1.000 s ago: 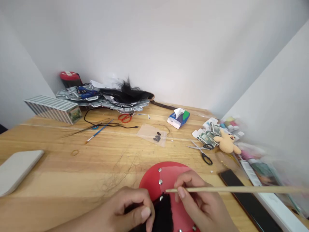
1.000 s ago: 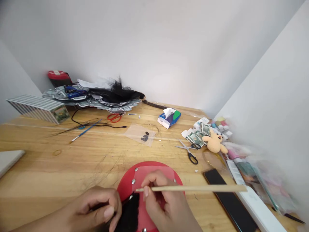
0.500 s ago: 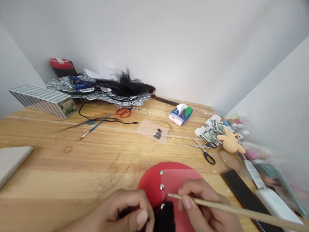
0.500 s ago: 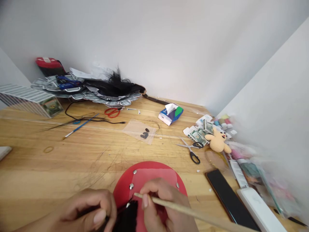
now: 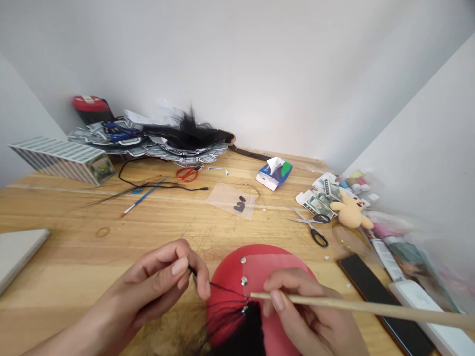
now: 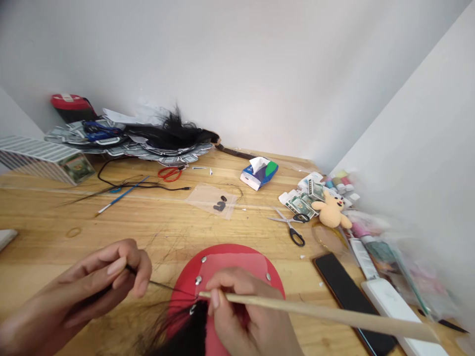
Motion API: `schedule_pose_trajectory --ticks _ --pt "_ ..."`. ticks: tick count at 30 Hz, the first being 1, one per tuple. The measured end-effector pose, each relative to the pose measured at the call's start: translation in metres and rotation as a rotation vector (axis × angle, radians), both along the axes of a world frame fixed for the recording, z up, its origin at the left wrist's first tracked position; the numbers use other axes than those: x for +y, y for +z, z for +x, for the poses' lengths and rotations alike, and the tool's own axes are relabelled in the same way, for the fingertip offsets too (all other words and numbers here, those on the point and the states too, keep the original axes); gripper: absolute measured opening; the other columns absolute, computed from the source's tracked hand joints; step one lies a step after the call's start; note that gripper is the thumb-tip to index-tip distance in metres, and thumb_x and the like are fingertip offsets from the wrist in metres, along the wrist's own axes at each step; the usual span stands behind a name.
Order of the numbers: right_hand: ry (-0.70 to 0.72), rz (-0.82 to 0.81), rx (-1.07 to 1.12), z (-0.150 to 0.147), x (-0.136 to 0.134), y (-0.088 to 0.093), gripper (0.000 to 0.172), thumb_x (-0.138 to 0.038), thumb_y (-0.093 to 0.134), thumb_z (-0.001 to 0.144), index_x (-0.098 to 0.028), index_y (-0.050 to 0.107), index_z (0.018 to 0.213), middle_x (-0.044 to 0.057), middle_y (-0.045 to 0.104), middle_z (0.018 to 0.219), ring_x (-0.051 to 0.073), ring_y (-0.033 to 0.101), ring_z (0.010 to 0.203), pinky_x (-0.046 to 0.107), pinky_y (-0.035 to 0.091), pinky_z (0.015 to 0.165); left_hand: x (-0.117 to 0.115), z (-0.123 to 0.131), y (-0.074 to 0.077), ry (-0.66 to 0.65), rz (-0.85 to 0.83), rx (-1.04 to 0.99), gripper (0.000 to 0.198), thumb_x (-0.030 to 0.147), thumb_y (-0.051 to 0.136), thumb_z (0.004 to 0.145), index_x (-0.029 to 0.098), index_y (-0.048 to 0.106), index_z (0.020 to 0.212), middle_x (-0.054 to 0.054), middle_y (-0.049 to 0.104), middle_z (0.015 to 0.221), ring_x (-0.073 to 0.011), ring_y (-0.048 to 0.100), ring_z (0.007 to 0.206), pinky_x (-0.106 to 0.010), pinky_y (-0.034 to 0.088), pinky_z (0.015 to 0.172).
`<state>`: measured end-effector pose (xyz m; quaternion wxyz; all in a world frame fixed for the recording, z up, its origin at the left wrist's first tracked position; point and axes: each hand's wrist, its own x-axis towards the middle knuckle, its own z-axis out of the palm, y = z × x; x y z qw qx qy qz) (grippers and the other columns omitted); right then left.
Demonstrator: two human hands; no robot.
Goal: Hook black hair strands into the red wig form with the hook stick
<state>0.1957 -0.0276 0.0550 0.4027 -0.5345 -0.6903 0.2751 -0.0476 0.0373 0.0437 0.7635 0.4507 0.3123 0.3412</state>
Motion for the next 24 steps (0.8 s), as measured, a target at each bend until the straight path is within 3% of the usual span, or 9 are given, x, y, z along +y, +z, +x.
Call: schedule_pose_trajectory --ticks 7,13,24 --pt "0.055 0.012 -0.033 -0.0008 0.0037 0.0035 0.018 -0.016 0.050 0.091 -0.025 0.062 0.082 -0.002 0.070 0.068 0.014 0.067 0.059 0.018 0.050 0.054 -0.0004 0.0001 0.0030 -0.056 -0.031 0.031 0.030 0.048 0.069 0.088 0.020 0.065 0.078 0.001 0.062 0.074 -0.0065 0.032 0.055 -0.017 0.019 0.047" --pt "0.075 -0.030 0.005 -0.0016 0.0024 0.0030 0.019 -0.016 0.047 0.093 -0.025 0.062 0.084 -0.002 0.068 0.067 0.014 0.067 0.059 0.019 0.050 0.054 0.0020 -0.0007 0.0019 -0.081 0.016 0.028 0.033 0.049 0.065 0.091 0.019 0.063 0.078 0.004 0.058 0.071 -0.0021 0.018 0.044 -0.019 0.010 0.041" --pt "0.030 -0.149 0.132 -0.0001 0.0003 0.0042 0.018 -0.023 0.048 0.097 -0.026 0.063 0.088 -0.003 0.067 0.069 0.015 0.065 0.061 0.021 0.049 0.059 0.0037 0.0041 0.0027 0.009 0.148 0.126 0.041 0.054 0.068 0.086 0.018 0.058 0.069 0.003 0.048 0.063 -0.0076 0.025 0.049 -0.020 0.018 0.042"
